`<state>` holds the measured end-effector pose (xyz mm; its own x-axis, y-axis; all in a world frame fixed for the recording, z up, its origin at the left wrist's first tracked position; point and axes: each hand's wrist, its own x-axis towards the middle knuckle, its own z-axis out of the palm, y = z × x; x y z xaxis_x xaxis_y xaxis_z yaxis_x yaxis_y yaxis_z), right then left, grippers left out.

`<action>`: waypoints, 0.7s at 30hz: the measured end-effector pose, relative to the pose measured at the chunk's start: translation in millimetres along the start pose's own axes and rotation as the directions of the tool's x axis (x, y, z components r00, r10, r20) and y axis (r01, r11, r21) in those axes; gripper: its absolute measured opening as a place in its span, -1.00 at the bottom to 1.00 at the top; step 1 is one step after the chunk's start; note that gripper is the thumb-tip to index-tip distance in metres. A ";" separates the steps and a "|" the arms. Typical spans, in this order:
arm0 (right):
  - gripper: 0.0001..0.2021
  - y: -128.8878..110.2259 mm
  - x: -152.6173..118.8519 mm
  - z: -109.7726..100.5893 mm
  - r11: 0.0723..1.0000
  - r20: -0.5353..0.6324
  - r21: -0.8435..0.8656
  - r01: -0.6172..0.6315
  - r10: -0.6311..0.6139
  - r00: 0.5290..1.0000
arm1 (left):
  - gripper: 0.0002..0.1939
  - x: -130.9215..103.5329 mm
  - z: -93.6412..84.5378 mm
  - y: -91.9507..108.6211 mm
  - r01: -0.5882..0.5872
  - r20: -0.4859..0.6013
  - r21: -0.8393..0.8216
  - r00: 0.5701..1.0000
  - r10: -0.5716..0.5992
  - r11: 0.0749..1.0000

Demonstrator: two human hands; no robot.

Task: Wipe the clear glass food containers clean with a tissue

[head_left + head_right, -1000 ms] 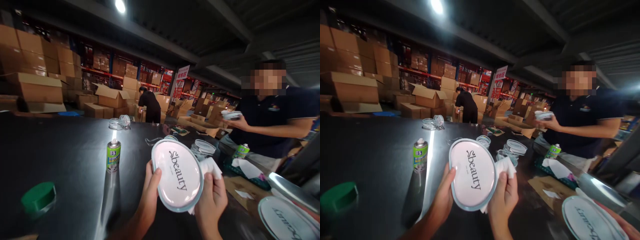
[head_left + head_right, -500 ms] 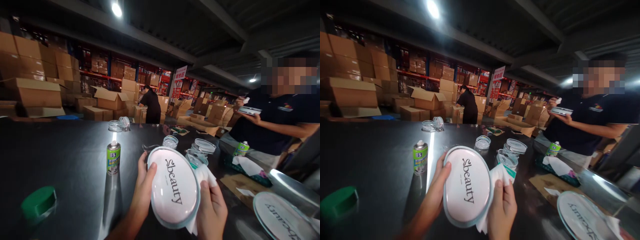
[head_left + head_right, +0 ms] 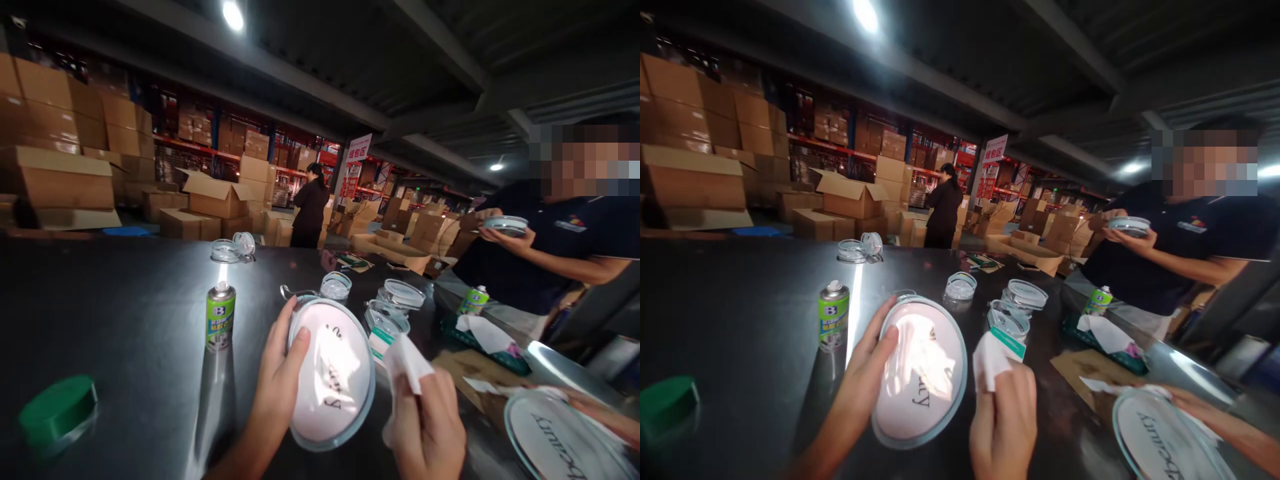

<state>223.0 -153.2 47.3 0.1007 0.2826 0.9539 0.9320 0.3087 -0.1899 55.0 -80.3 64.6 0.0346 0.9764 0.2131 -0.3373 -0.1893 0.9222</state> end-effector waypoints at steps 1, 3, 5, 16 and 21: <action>-0.89 -3.1 5.9 -1.5 0.990 0.058 -0.050 0.133 -0.130 0.990 | -0.48 -0.7 0.1 -0.6 -0.027 -0.005 0.044 1.000 0.027 0.999; -0.88 -12.4 15.0 -0.6 0.945 0.163 -0.138 0.296 -0.273 0.948 | -0.49 -2.6 0.6 -3.6 -0.066 0.017 0.084 0.998 0.065 0.994; -0.86 -23.1 17.8 4.1 0.924 0.221 -0.189 0.333 -0.291 0.931 | -0.50 -3.8 0.6 -7.6 -0.092 0.053 0.100 0.995 0.087 0.991; -0.79 -20.9 8.1 18.1 0.947 0.175 -0.231 0.223 -0.185 0.967 | -0.45 5.3 -4.4 -18.4 -0.078 0.144 0.162 0.988 0.055 0.984; -0.64 -27.4 -10.1 24.5 0.872 0.119 0.061 0.485 -0.489 0.864 | -0.41 18.7 -12.9 -19.6 -0.120 0.098 0.175 0.990 0.104 0.977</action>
<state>187.9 -142.3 37.1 -0.4105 0.2015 0.8893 0.8405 0.4619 0.2833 50.1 -57.0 46.4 0.0912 0.9368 0.3379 -0.1689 -0.3199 0.9323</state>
